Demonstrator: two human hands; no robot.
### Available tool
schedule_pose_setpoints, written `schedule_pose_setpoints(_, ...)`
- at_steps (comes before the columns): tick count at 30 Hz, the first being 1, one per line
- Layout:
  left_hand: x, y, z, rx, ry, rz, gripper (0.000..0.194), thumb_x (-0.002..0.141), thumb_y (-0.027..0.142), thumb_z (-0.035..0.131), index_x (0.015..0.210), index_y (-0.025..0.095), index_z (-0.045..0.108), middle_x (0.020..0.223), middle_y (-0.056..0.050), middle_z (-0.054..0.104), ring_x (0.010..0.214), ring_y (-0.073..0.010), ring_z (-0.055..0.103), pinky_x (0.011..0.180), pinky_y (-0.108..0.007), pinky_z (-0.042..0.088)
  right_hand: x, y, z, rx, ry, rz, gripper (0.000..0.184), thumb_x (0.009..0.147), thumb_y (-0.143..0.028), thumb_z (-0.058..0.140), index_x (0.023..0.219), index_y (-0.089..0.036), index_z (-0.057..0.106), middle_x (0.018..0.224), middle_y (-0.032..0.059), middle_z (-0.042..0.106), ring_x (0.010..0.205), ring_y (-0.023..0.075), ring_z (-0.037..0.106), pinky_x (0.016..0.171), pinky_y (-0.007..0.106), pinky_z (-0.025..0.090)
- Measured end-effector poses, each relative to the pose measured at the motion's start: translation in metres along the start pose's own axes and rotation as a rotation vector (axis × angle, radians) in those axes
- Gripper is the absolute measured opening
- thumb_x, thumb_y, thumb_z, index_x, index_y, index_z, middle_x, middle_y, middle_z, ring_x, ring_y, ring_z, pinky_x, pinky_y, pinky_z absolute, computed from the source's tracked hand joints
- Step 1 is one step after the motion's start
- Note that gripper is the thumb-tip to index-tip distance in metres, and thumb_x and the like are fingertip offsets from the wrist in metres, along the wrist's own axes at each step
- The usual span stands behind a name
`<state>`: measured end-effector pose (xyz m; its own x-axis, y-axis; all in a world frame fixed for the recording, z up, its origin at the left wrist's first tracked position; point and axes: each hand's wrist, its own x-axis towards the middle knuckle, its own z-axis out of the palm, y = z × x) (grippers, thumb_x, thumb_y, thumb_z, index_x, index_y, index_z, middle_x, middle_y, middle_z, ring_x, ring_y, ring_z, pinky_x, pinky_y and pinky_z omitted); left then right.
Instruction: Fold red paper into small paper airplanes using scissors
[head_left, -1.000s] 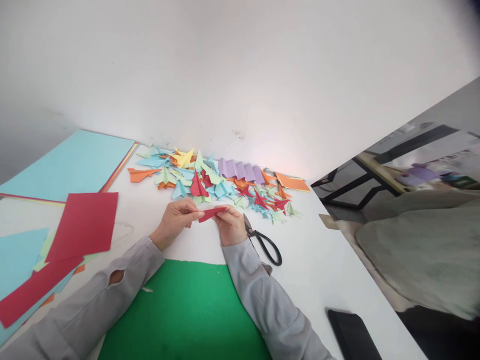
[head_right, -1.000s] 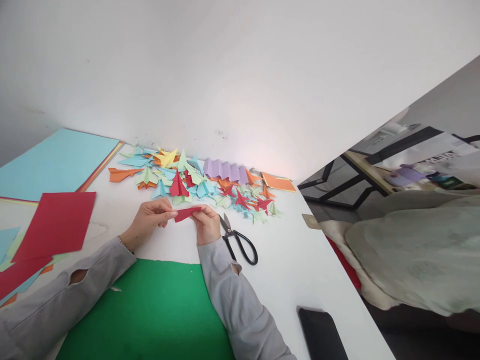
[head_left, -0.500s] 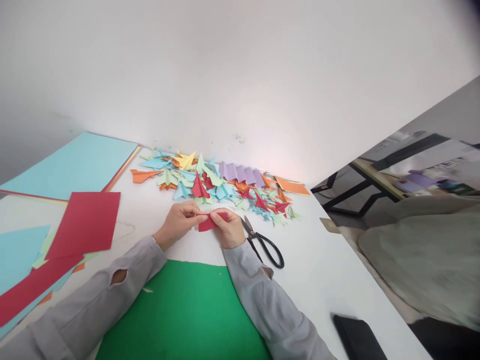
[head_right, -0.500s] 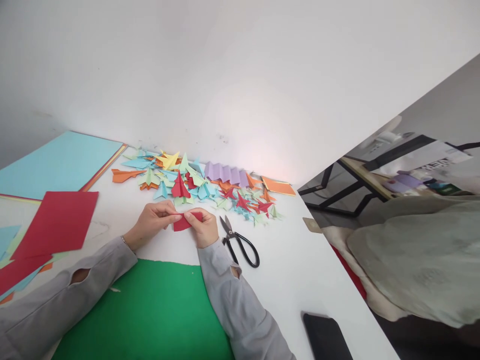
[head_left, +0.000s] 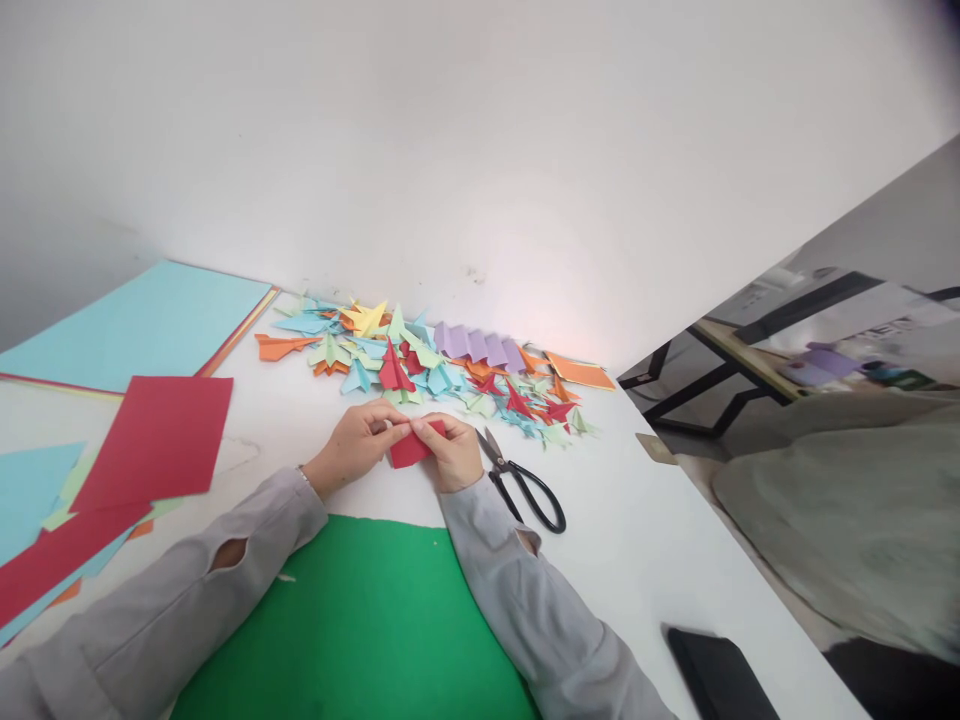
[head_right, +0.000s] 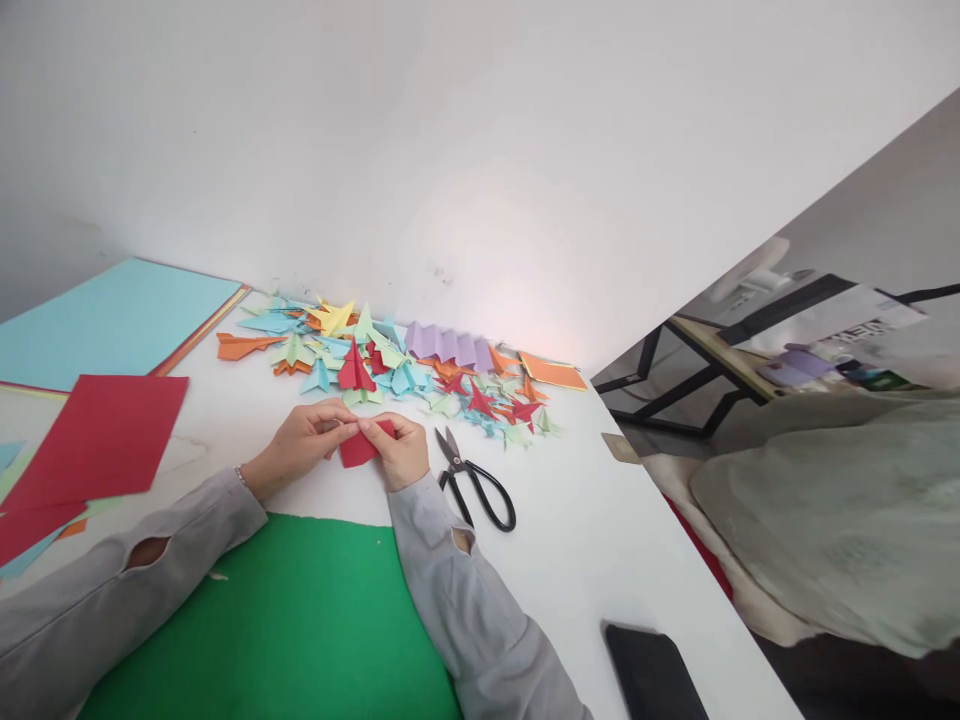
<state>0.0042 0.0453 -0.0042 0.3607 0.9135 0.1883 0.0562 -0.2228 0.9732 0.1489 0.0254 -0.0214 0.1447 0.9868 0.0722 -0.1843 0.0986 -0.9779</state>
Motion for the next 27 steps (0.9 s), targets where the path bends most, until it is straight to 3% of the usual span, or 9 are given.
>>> schedule_pose_setpoints(4, -0.0003, -0.0008, 0.0013, 0.056, 0.028, 0.015, 0.019, 0.072, 0.032, 0.060, 0.063, 0.015, 0.065, 0.062, 0.002, 0.049, 0.046, -0.0062, 0.043, 0.040, -0.019, 0.033, 0.0001, -0.0004, 0.0013, -0.022, 0.043, 0.007, 0.024, 0.049, -0.037, 0.081, 0.054, -0.018, 0.067, 0.053, -0.0014, 0.063, 0.050, 0.0106, 0.051, 0.053, 0.026, 0.042)
schedule_pose_setpoints(8, -0.0003, 0.0004, 0.0032, 0.067, 0.069, 0.030, 0.021, 0.068, 0.033, 0.063, 0.057, 0.016, 0.061, 0.058, 0.002, 0.048, 0.049, -0.0075, 0.043, 0.044, -0.020, 0.034, 0.0033, 0.0041, 0.0003, 0.092, 0.116, 0.029, 0.028, 0.044, -0.035, 0.084, 0.050, -0.018, 0.063, 0.048, -0.0038, 0.059, 0.047, 0.0093, 0.049, 0.050, 0.025, 0.041)
schedule_pose_setpoints(14, 0.0000, 0.0019, 0.0056, -0.043, 0.168, -0.070, 0.037, 0.061, 0.041, 0.072, 0.049, 0.017, 0.046, 0.044, 0.006, 0.043, 0.042, -0.0063, 0.038, 0.042, -0.020, 0.029, 0.0067, 0.0057, -0.0006, 0.195, 0.158, 0.062, 0.031, 0.048, -0.044, 0.081, 0.052, -0.017, 0.066, 0.053, -0.0006, 0.063, 0.050, 0.0107, 0.052, 0.052, 0.026, 0.042)
schedule_pose_setpoints(21, -0.0008, 0.0071, 0.0065, -0.028, 0.178, -0.143, 0.041, 0.055, 0.042, 0.076, 0.047, 0.017, 0.044, 0.040, 0.007, 0.043, 0.040, -0.0058, 0.036, 0.041, -0.021, 0.029, 0.0072, 0.0046, 0.0023, 0.256, 0.270, 0.046, 0.034, 0.045, -0.042, 0.083, 0.047, -0.017, 0.060, 0.048, -0.0039, 0.059, 0.048, 0.0082, 0.048, 0.052, 0.025, 0.039)
schedule_pose_setpoints(24, -0.0010, 0.0054, 0.0044, -0.046, 0.162, -0.158, 0.041, 0.059, 0.041, 0.075, 0.047, 0.017, 0.043, 0.038, 0.006, 0.043, 0.039, -0.0059, 0.036, 0.043, -0.021, 0.030, 0.0085, 0.0049, 0.0025, 0.302, 0.314, 0.038, 0.036, 0.042, -0.038, 0.084, 0.043, -0.017, 0.055, 0.045, -0.0053, 0.055, 0.046, 0.0077, 0.045, 0.051, 0.025, 0.038)
schedule_pose_setpoints(27, -0.0001, 0.0013, 0.0016, -0.087, 0.172, -0.149, 0.041, 0.064, 0.040, 0.072, 0.047, 0.018, 0.042, 0.037, 0.006, 0.044, 0.039, -0.0057, 0.036, 0.044, -0.021, 0.030, 0.0089, 0.0041, 0.0024, 0.305, 0.275, 0.024, 0.033, 0.047, -0.040, 0.082, 0.047, -0.017, 0.058, 0.047, -0.0045, 0.055, 0.048, 0.0088, 0.045, 0.053, 0.026, 0.037)
